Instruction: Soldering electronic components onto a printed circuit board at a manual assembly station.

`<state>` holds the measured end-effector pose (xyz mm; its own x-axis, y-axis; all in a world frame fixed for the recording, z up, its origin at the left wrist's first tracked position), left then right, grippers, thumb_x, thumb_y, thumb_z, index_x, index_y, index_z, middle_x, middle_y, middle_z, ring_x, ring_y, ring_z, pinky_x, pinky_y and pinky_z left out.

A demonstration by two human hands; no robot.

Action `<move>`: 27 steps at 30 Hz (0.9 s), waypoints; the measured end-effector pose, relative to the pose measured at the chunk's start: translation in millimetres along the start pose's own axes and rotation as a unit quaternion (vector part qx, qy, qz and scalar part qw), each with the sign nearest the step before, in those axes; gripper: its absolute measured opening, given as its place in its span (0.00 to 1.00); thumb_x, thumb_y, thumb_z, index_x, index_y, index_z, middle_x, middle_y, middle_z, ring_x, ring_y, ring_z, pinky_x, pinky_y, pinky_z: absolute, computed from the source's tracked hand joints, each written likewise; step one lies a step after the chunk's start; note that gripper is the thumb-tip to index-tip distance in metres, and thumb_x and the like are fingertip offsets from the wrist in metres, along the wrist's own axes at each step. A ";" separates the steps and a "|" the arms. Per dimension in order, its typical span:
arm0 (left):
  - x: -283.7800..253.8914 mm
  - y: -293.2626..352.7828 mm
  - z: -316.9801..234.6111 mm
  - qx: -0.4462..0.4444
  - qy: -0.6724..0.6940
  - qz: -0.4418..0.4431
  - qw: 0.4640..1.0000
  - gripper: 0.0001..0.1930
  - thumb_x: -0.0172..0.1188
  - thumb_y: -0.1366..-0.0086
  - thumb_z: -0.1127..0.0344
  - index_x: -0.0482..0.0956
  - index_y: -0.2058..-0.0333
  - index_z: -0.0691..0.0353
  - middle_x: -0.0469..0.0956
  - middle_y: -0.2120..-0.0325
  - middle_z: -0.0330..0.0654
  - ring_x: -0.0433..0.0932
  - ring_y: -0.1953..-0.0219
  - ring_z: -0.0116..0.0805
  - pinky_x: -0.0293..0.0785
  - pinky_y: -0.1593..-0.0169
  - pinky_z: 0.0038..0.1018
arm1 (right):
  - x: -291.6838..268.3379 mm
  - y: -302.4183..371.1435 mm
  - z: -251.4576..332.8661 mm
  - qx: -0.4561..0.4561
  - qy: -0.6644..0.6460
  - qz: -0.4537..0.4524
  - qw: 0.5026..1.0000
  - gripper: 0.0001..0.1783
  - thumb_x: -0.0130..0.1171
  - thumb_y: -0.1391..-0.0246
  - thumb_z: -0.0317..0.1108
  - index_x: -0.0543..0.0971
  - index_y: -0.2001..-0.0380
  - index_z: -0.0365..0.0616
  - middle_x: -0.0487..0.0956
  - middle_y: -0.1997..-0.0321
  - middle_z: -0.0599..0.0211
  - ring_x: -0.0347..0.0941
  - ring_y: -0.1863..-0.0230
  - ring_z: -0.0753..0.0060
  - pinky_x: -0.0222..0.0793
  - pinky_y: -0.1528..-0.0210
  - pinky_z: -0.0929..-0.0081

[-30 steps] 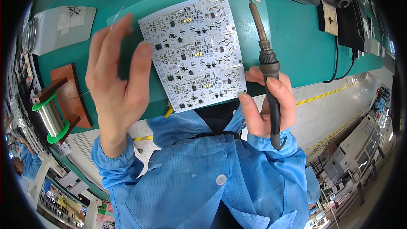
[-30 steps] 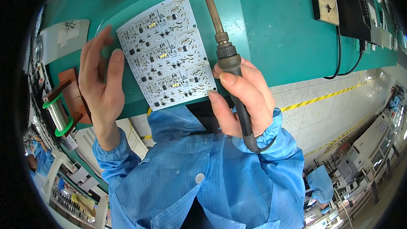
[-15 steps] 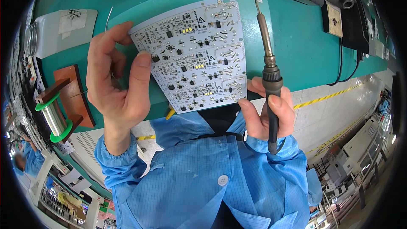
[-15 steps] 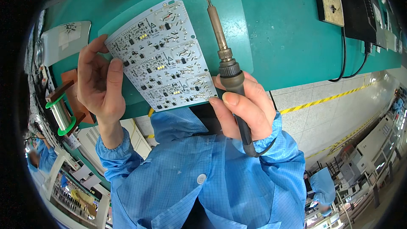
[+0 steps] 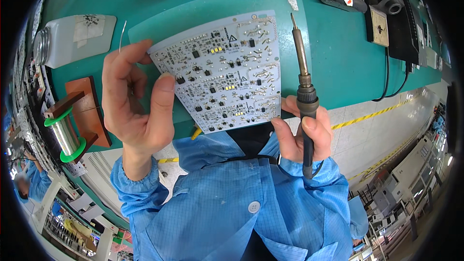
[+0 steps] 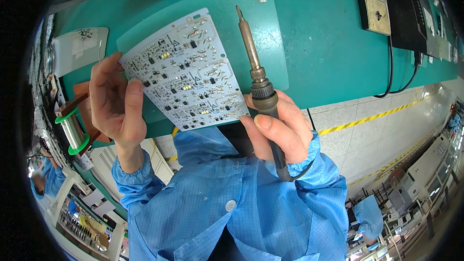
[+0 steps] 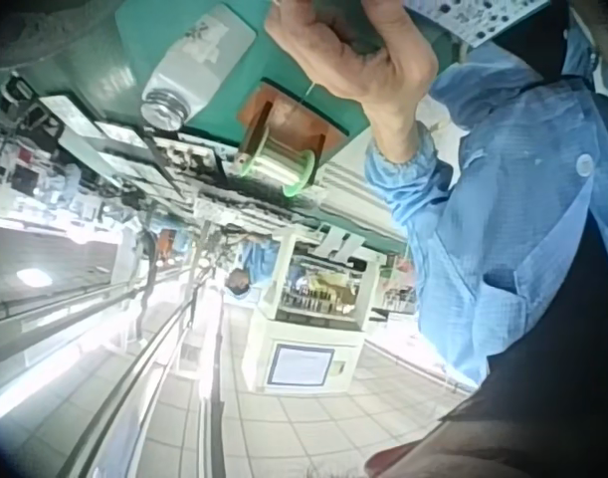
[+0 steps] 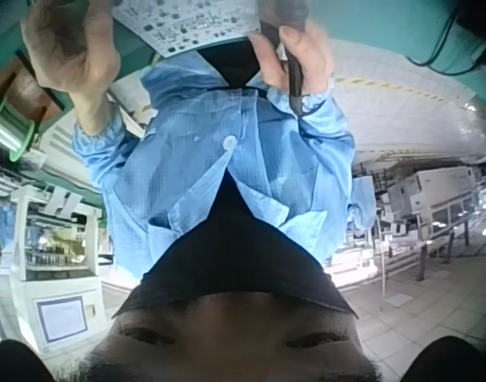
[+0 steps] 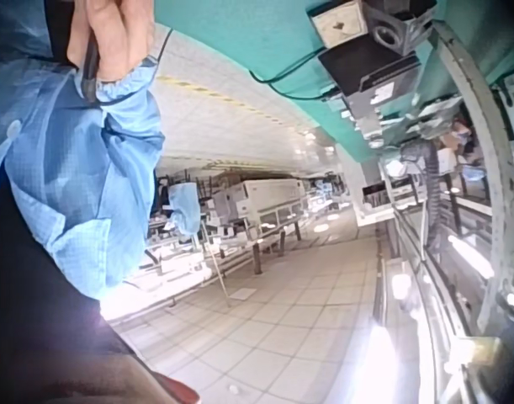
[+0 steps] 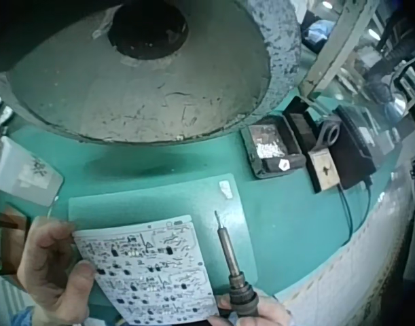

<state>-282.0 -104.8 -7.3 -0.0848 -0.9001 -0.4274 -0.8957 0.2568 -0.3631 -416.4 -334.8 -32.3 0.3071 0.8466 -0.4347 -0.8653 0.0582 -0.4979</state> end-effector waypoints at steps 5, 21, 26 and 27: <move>1.4 0.0 -2.7 0.021 0.005 -0.013 1.000 0.21 0.65 0.47 0.75 0.73 0.54 0.74 0.72 0.63 0.44 0.58 0.76 0.20 0.52 0.76 0.15 | -0.6 1.6 0.4 0.004 0.011 -0.005 1.000 0.44 0.69 0.63 0.12 0.63 0.42 0.49 0.76 0.54 0.39 0.80 0.60 0.55 0.79 0.59 0.63; 0.8 -1.5 -6.0 0.079 -0.004 -0.024 0.997 0.20 0.65 0.49 0.75 0.74 0.56 0.74 0.74 0.63 0.48 0.60 0.78 0.22 0.54 0.77 0.18 | -0.2 3.8 -2.6 -0.017 0.011 -0.007 1.000 0.44 0.68 0.61 0.12 0.62 0.40 0.48 0.74 0.52 0.40 0.78 0.58 0.56 0.80 0.59 0.65; -0.8 -1.1 -8.6 0.080 -0.021 -0.026 0.996 0.21 0.65 0.50 0.76 0.74 0.56 0.73 0.75 0.64 0.48 0.58 0.80 0.22 0.54 0.78 0.19 | 0.5 3.5 -1.9 -0.015 0.012 -0.007 1.000 0.44 0.67 0.60 0.12 0.62 0.40 0.47 0.73 0.52 0.39 0.77 0.57 0.55 0.81 0.61 0.66; -0.6 -1.5 -9.2 0.081 -0.021 -0.022 0.996 0.21 0.65 0.51 0.76 0.74 0.56 0.73 0.75 0.64 0.48 0.57 0.80 0.22 0.54 0.78 0.19 | 0.1 3.4 -1.8 -0.017 0.011 -0.006 1.000 0.44 0.67 0.60 0.12 0.62 0.40 0.47 0.73 0.52 0.39 0.77 0.57 0.55 0.81 0.61 0.66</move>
<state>-284.6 -107.9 1.2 -0.0258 -0.8967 -0.4419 -0.8152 0.2748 -0.5099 -418.6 -335.4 -35.3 0.3269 0.8340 -0.4444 -0.8474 0.0505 -0.5286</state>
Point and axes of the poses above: each hand's wrist, its own y-axis away from the middle knuckle, its own x-axis out of the palm, z = x × y, the point moved 2 cm from there along -y, towards the middle knuckle
